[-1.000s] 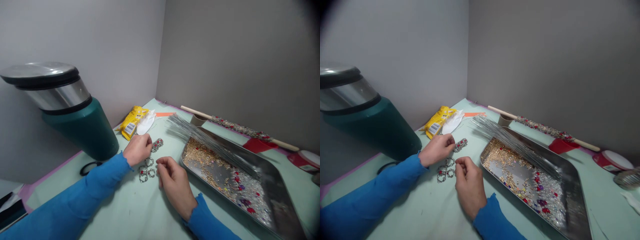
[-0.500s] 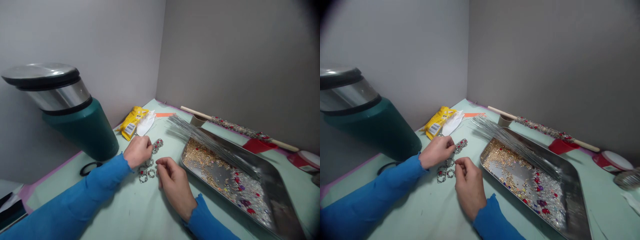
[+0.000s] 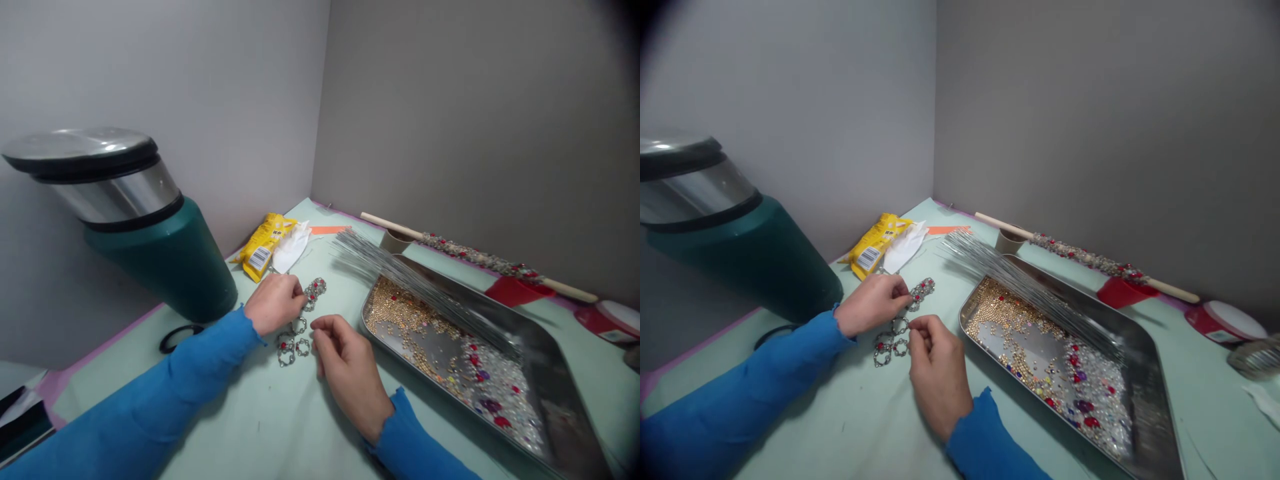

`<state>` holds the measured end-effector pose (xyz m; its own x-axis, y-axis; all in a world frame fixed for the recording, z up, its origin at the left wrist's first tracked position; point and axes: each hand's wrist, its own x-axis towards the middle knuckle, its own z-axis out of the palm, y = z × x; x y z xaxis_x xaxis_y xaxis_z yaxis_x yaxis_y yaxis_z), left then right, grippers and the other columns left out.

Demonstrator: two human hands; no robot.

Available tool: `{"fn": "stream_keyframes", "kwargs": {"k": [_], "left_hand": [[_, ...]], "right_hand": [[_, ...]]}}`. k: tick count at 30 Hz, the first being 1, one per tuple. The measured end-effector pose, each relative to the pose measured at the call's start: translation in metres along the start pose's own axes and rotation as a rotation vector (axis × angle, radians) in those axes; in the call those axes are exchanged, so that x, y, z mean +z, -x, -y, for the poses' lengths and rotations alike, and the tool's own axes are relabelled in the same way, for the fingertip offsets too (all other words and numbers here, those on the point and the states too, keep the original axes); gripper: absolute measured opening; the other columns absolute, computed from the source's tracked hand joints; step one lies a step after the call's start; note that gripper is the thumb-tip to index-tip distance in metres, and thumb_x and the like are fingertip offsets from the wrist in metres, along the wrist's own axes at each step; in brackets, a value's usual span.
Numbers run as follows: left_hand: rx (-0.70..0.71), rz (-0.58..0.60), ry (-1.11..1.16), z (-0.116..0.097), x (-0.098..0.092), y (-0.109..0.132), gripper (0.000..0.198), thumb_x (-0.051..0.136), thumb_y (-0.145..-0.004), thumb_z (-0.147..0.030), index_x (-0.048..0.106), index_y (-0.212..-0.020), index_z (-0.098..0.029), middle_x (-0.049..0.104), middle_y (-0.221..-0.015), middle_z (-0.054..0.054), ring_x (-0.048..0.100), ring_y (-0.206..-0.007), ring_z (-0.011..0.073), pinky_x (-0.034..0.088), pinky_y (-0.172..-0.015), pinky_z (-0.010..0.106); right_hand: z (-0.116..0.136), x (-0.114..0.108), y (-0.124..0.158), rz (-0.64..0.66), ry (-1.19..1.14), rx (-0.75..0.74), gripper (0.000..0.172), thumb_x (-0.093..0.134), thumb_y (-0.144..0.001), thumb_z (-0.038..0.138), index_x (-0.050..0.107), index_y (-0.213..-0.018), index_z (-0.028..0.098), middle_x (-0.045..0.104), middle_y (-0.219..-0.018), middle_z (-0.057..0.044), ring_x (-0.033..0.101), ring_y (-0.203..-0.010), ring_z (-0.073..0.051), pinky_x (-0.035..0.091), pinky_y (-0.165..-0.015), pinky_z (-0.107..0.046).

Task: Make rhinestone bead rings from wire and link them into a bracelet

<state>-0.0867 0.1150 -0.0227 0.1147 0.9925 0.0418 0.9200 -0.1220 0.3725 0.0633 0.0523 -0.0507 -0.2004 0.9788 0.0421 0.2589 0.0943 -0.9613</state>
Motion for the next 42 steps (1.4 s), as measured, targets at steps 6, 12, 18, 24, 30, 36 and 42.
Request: {"fn": "stream_keyframes", "kwargs": {"k": [6,12,18,24,30,36,42], "left_hand": [[-0.016,-0.035,0.09,-0.0015,0.0005,0.0009,0.013,0.051,-0.075,-0.026,0.061,-0.071,-0.018,0.066,-0.067,0.003,0.061,-0.066,0.0166,0.039,-0.056,0.024],[-0.051,-0.046,0.127,-0.0029,0.0026,0.0011,0.01,0.05,-0.073,-0.019,0.06,-0.077,-0.019,0.066,-0.067,0.001,0.061,-0.066,0.0155,0.04,-0.059,0.024],[-0.034,-0.072,0.078,-0.0031,0.0083,-0.0024,0.013,0.047,-0.074,-0.018,0.058,-0.082,-0.018,0.064,-0.065,0.002,0.06,-0.067,0.0168,0.039,-0.059,0.025],[-0.052,-0.04,0.101,-0.0028,0.0071,-0.0021,0.017,0.046,-0.075,-0.019,0.057,-0.087,-0.017,0.063,-0.061,0.002,0.06,-0.063,0.0161,0.039,-0.057,0.025],[-0.017,-0.037,0.058,-0.0034,0.0061,-0.0024,0.018,0.044,-0.074,-0.017,0.059,-0.085,-0.017,0.064,-0.065,0.003,0.06,-0.067,0.0178,0.038,-0.059,0.026],[0.011,-0.03,0.037,-0.0023,0.0069,-0.0031,0.021,0.043,-0.075,-0.019,0.059,-0.088,-0.017,0.065,-0.068,0.003,0.06,-0.071,0.019,0.039,-0.062,0.027],[0.0,0.016,0.029,-0.0044,0.004,-0.0018,0.025,0.042,-0.075,-0.019,0.059,-0.093,-0.017,0.066,-0.073,0.005,0.061,-0.076,0.0198,0.04,-0.065,0.028]], "right_hand": [[0.0024,-0.0007,0.0,0.003,0.0,0.011,0.012,0.045,-0.086,0.023,0.056,-0.085,0.018,0.051,-0.058,0.004,0.047,-0.049,-0.01,0.036,-0.048,-0.022],[0.0031,-0.0006,0.0,0.007,-0.002,-0.006,0.013,0.045,-0.085,0.023,0.056,-0.084,0.018,0.05,-0.055,0.005,0.046,-0.047,-0.01,0.036,-0.047,-0.022],[0.0008,-0.0004,-0.0002,0.017,0.023,0.001,0.012,0.045,-0.086,0.023,0.055,-0.083,0.018,0.049,-0.056,0.005,0.046,-0.048,-0.01,0.036,-0.049,-0.022],[0.0016,-0.0011,0.0002,0.026,0.044,0.007,0.012,0.044,-0.086,0.023,0.054,-0.083,0.019,0.049,-0.056,0.005,0.045,-0.049,-0.01,0.035,-0.05,-0.022],[0.0016,-0.0007,0.0,0.032,0.035,-0.002,0.012,0.043,-0.086,0.022,0.055,-0.083,0.019,0.048,-0.056,0.005,0.045,-0.051,-0.011,0.034,-0.05,-0.023],[0.0004,-0.0006,-0.0003,0.027,0.05,-0.003,0.012,0.043,-0.086,0.022,0.055,-0.083,0.019,0.049,-0.057,0.005,0.045,-0.051,-0.01,0.034,-0.051,-0.023],[0.0004,-0.0017,0.0002,0.031,0.067,-0.01,0.013,0.043,-0.086,0.022,0.055,-0.083,0.019,0.049,-0.057,0.005,0.046,-0.05,-0.01,0.034,-0.05,-0.023]]}}
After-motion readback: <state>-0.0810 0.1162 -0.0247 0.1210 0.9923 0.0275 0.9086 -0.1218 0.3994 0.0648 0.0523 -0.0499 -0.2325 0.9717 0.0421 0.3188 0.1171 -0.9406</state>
